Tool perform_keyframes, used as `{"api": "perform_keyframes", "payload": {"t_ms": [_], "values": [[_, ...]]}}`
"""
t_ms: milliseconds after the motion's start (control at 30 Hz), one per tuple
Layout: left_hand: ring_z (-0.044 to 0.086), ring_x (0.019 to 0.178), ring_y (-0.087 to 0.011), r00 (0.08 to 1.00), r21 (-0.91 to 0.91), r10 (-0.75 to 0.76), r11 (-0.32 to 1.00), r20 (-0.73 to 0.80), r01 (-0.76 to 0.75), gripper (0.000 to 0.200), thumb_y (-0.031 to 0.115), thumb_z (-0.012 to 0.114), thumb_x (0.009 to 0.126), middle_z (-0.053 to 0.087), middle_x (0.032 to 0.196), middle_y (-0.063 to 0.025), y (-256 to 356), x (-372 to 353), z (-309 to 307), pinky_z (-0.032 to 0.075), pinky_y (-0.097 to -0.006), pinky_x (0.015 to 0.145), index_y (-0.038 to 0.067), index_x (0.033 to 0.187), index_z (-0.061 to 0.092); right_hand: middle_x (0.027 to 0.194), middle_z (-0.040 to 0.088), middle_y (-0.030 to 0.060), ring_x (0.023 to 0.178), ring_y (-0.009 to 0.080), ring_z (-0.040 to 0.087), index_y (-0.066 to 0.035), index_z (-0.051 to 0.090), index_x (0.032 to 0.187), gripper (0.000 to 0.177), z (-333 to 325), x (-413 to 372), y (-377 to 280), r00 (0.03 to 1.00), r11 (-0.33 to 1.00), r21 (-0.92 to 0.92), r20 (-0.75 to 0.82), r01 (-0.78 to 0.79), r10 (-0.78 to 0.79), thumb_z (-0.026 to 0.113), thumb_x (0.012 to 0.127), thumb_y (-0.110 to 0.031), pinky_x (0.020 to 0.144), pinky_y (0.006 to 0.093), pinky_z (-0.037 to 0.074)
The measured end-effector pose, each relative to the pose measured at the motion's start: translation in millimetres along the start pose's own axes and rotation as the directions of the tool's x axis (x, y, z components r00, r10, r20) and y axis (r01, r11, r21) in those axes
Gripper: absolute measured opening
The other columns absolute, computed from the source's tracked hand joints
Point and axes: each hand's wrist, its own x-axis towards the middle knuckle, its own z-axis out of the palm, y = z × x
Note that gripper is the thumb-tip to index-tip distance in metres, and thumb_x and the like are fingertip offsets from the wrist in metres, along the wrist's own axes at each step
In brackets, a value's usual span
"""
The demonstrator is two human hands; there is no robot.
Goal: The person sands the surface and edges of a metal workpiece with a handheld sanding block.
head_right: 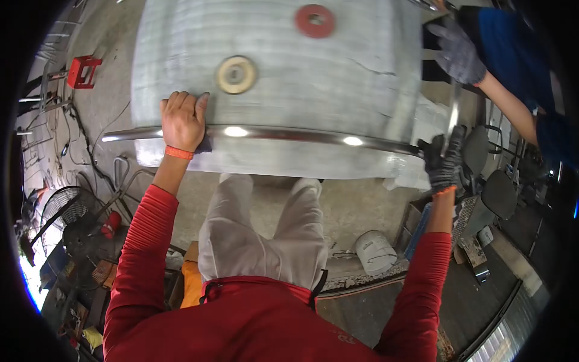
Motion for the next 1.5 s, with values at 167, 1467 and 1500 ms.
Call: {"api": "perform_keyframes", "payload": {"t_ms": [167,1467,1500], "values": [[0.054,0.074,-0.0274,0.999,-0.059,-0.023,0.998,-0.045,0.020,0.027,0.023,0.069,0.087,0.055,0.071,-0.0075,155,22,45,0.038,-0.0407,0.068,0.009,0.067,0.056,0.060,0.054,0.0035,0.048,0.0153,0.052,-0.013,0.058,0.083,0.051,26,-24,-9,0.998,1.000,-0.025,0.068,0.009,-0.007,0.057,0.090,-0.064,0.051,0.0271,0.047],[0.053,0.066,-0.0280,0.993,0.023,-0.059,0.998,-0.104,0.062,0.026,0.015,0.070,0.080,0.052,0.066,-0.0087,-144,-20,-49,0.033,-0.0396,0.066,0.008,0.063,0.051,0.123,0.058,0.0087,0.090,0.0224,0.060,-0.018,0.031,0.151,0.074,-29,13,2,0.950,0.863,-0.457,-0.105,0.217,-0.295,0.066,0.087,-0.024,0.076,0.0376,0.051],[0.053,0.066,-0.0280,0.992,0.011,-0.069,0.997,-0.104,0.070,0.026,0.015,0.070,0.080,0.052,0.066,-0.0087,-162,-25,-53,0.033,-0.0396,0.066,0.008,0.063,0.051,0.127,0.057,0.0085,0.097,0.0220,0.059,-0.019,0.029,0.152,0.076,-58,24,5,0.899,0.596,-0.756,-0.020,0.272,-0.437,0.065,0.086,-0.020,0.082,0.0369,0.050]]}}
